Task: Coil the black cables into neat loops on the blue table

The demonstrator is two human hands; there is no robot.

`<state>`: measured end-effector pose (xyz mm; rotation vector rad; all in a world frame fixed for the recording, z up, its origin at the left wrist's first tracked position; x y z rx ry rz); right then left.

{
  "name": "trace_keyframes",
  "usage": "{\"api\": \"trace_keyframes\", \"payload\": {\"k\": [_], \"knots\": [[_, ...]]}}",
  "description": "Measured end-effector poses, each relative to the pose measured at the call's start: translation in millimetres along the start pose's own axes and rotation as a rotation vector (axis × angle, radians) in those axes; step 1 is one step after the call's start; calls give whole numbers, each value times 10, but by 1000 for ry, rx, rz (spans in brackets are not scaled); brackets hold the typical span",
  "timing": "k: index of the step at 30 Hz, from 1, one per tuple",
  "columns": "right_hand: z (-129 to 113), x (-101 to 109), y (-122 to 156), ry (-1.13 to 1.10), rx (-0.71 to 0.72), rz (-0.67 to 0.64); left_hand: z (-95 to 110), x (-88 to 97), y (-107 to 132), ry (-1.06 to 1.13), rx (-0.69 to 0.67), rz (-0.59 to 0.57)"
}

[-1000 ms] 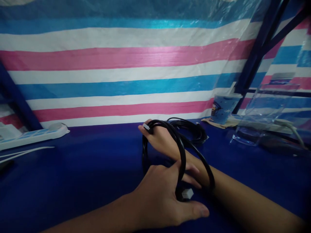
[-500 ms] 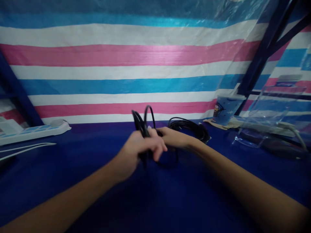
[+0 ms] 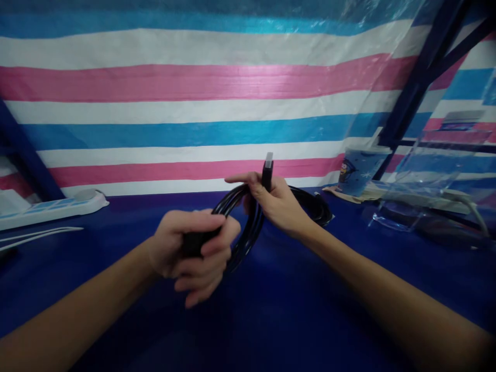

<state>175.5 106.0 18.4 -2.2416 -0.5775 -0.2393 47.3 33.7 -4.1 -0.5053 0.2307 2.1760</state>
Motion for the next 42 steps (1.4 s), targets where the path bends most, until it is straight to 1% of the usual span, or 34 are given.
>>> {"api": "trace_keyframes", "payload": {"k": [1, 3, 5, 6, 7, 8, 9, 10, 13, 14, 15, 17, 18, 20, 22, 24, 27, 29, 30, 32, 35, 38, 42], "knots": [[-6, 24, 0, 34, -12, 1, 62, 70, 7, -70, -43, 90], [1, 75, -10, 110, -42, -18, 196, 237, 19, -250, -173, 314], [25, 89, -22, 110, -96, -102, 300, 386, 31, -445, -305, 526], [43, 77, -23, 77, -137, -159, 332, 440, 36, -518, -369, 613], [63, 57, -21, 34, -176, -209, 350, 480, 40, -564, -430, 682], [85, 37, -20, -15, -207, -223, 354, 506, 43, -582, -488, 733], [111, 26, -22, -61, -234, -191, 347, 525, 43, -565, -544, 768], [141, 26, -27, -107, -258, -115, 329, 540, 42, -518, -589, 790], [232, 106, -39, -276, -312, 253, 230, 608, 12, -311, -645, 798], [250, 147, -41, -338, -319, 363, 188, 642, -3, -231, -645, 783], [257, 189, -44, -397, -316, 446, 145, 679, -22, -159, -632, 762], [252, 271, -54, -502, -305, 563, 67, 742, -59, -43, -583, 714], [246, 303, -57, -544, -305, 601, 38, 758, -75, -9, -552, 693], [244, 329, -59, -593, -325, 635, 15, 736, -101, 10, -516, 660], [260, 296, -47, -584, -357, 630, 32, 649, -120, 9, -538, 634], [288, 212, -27, -514, -373, 567, 62, 540, -129, 16, -585, 647], [319, 66, -1, -307, -316, 374, 89, 434, -121, -18, -584, 740], [341, 12, 13, -219, -272, 267, 117, 406, -101, -86, -572, 762], [352, 7, 16, -201, -259, 237, 137, 398, -90, -125, -573, 747], [367, 28, 13, -158, -238, 213, 174, 383, -74, -190, -561, 680], [354, 76, -10, -50, -177, 205, 180, 353, -75, -272, -463, 574], [330, 94, -25, 43, -132, 176, 138, 336, -83, -337, -383, 558], [330, 94, -20, 175, -135, 27, 109, 353, -89, -309, -379, 559]]}}
Point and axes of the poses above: each hand's wrist, its own y-axis away from the middle knuckle, its own x-axis out of the back of the hand, z = x × y, the point moved 3 cm from there along -y, towards the middle knuckle, and after that the axes turned 2 degrees about z, right-handed, at the moved point
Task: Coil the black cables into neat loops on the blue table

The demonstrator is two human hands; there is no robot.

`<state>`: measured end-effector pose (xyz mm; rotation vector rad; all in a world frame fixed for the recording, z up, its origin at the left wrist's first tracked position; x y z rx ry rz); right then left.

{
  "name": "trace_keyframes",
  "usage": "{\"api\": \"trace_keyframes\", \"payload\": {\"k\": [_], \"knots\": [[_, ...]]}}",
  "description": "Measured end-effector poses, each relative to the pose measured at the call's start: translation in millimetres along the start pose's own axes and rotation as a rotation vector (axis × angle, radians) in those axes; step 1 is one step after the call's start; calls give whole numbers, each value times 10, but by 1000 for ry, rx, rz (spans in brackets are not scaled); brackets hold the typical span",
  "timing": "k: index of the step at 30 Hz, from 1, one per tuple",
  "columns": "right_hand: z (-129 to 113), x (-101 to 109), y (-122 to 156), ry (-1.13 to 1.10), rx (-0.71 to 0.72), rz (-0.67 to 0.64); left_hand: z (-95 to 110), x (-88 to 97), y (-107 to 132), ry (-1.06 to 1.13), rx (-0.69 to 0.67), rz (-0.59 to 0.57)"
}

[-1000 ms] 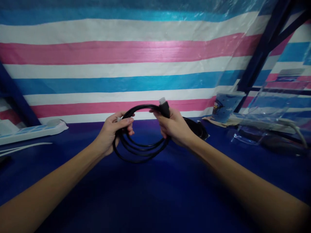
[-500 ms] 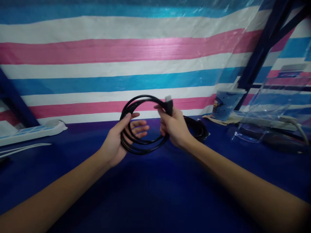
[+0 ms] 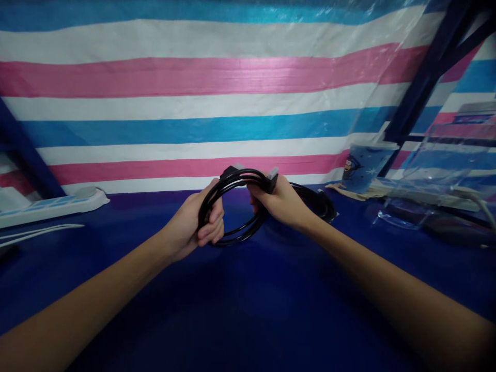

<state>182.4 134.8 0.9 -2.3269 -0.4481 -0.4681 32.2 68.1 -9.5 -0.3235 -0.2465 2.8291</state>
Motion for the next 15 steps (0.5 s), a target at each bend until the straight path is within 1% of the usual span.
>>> {"api": "trace_keyframes", "payload": {"k": [3, 6, 8, 9, 11, 13, 15], "knots": [[11, 13, 0, 121, 10, -81, 8, 28, -22, 25, 1, 7], [24, 34, -8, 276, 43, -83, 2, 60, -34, -4, 7, 41], [41, 35, -7, 325, 61, -92, -28, 80, -23, -30, 18, 43], [58, 30, -2, 296, 50, -107, -51, 89, -11, -46, 30, 23], [110, 8, 17, 125, -24, -162, -96, 111, 20, -99, 44, -45], [175, -27, 45, -122, -150, -209, -135, 132, 51, -203, 46, -159], [238, -63, 73, -320, -285, -213, -166, 141, 77, -354, 51, -304]]}}
Point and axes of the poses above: each hand's wrist, its own y-axis away from the middle knuckle, its own x-axis out of the back of the hand, z = x × y, the point moved 3 cm from there along -y, towards the middle knuckle, and after that the axes turned 2 degrees about z, right-handed, at the moved point
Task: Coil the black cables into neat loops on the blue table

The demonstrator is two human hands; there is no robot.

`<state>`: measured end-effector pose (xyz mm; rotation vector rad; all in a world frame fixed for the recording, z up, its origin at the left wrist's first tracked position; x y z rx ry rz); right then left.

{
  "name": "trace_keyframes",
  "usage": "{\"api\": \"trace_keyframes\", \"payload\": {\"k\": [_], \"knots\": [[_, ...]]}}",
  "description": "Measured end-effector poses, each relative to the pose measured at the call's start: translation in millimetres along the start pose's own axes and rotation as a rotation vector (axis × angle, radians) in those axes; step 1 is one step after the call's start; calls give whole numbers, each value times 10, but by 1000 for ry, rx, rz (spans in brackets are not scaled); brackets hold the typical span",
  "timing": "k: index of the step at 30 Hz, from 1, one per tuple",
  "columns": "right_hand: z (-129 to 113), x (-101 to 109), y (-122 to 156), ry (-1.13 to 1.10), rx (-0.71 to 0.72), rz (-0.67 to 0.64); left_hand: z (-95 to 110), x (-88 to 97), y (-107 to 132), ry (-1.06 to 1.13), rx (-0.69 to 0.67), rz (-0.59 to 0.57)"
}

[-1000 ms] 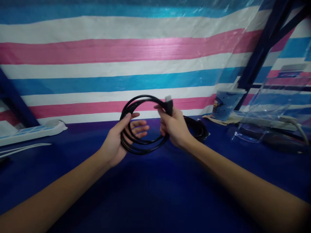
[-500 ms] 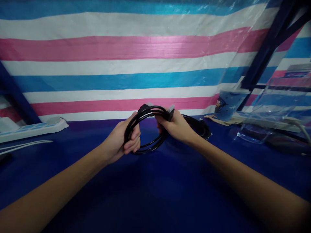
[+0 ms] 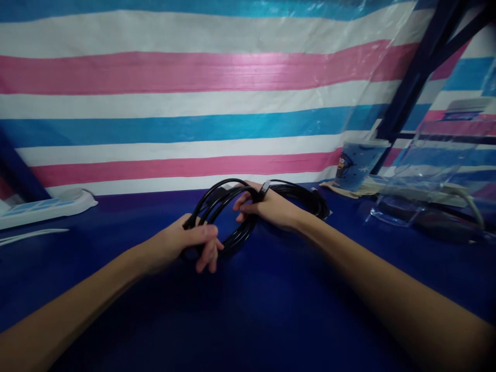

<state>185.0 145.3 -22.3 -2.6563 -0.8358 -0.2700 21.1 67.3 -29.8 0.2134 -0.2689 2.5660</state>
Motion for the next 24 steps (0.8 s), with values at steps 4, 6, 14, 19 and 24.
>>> {"api": "trace_keyframes", "payload": {"k": [4, 6, 14, 19, 24], "knots": [[83, -17, -25, -46, -92, 88, -25, -12, 6, -136, 52, -35], [76, -10, -49, 53, -39, 149, 3, -17, -7, 14, 29, 102], [-53, -14, -41, 356, 290, 181, 117, 66, -25, 253, -16, 630], [-154, -52, 2, 605, 374, 248, 173, 42, -24, 196, -37, 671], [-181, -68, 9, 668, 382, 294, 174, -14, 3, 192, -91, 722]]}}
Point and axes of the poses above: each hand's wrist, its own y-axis away from the middle knuckle, its own x-axis out of the back of the hand, z = x × y, the point moved 3 cm from there along -y, towards the middle knuckle, and after that the axes turned 2 degrees about z, right-handed, at the moved point
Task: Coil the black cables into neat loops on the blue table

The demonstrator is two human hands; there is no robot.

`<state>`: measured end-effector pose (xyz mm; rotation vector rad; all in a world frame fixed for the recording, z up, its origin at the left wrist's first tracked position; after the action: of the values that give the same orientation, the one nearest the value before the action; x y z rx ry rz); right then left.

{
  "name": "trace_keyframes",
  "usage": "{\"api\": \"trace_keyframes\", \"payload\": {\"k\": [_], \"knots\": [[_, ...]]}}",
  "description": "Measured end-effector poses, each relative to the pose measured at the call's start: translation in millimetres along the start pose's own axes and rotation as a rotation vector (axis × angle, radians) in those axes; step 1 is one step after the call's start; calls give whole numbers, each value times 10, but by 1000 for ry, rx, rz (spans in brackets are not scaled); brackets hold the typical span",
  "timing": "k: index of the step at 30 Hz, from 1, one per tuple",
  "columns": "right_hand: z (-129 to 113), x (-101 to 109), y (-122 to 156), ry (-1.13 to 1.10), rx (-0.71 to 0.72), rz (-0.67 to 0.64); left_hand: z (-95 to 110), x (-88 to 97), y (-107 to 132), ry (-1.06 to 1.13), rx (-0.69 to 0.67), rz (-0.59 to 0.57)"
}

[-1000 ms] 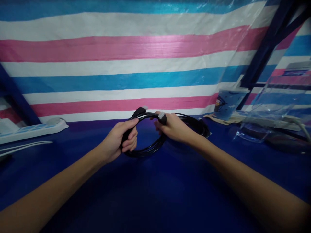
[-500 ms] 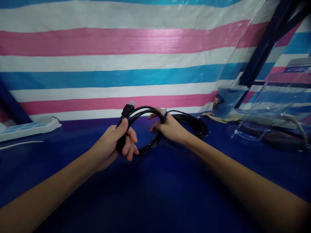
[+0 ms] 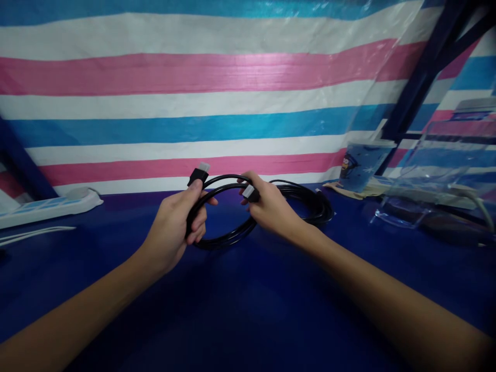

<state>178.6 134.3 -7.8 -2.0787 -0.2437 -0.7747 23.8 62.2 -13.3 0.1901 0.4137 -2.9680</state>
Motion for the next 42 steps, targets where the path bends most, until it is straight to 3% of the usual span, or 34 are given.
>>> {"api": "trace_keyframes", "payload": {"k": [7, 12, 14, 19, 22, 26, 29, 33, 38, 42], "knots": [[-133, 17, 43, 92, 112, 75, -27, 28, 15, -63, -30, 31], [-168, 16, 64, 136, 98, 73, 1, -72, 96, -205, -146, -214], [-144, 25, 58, 160, 100, 85, 12, -86, 119, -266, -152, -246], [-100, 72, -1, -34, 59, 45, -55, 14, 27, -316, -49, -176], [-175, 69, -19, -358, 22, -100, -89, 131, -92, -193, -75, -75], [-323, 49, 14, -628, -28, -215, -68, 193, -176, -1, -106, -56], [-360, 37, 33, -631, -50, -158, -26, 188, -163, 38, -73, 6], [-331, 31, 30, -587, -99, 21, 4, 162, -119, 14, -72, 36], [-192, -27, 46, -412, -104, 99, -102, 180, -149, -53, -30, -63], [-91, -48, 72, -195, -20, 101, -180, 171, -153, 37, 126, -314]]}}
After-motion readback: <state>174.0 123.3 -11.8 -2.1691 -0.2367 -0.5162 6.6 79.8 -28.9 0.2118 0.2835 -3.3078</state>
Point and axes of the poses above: each hand's wrist, its own y-axis away from the middle knuckle, its own x-axis out of the back of the hand, z = x × y, the point moved 3 cm from there along -y, towards the middle knuckle, and after that the axes turned 2 degrees about z, right-handed, at the moved point
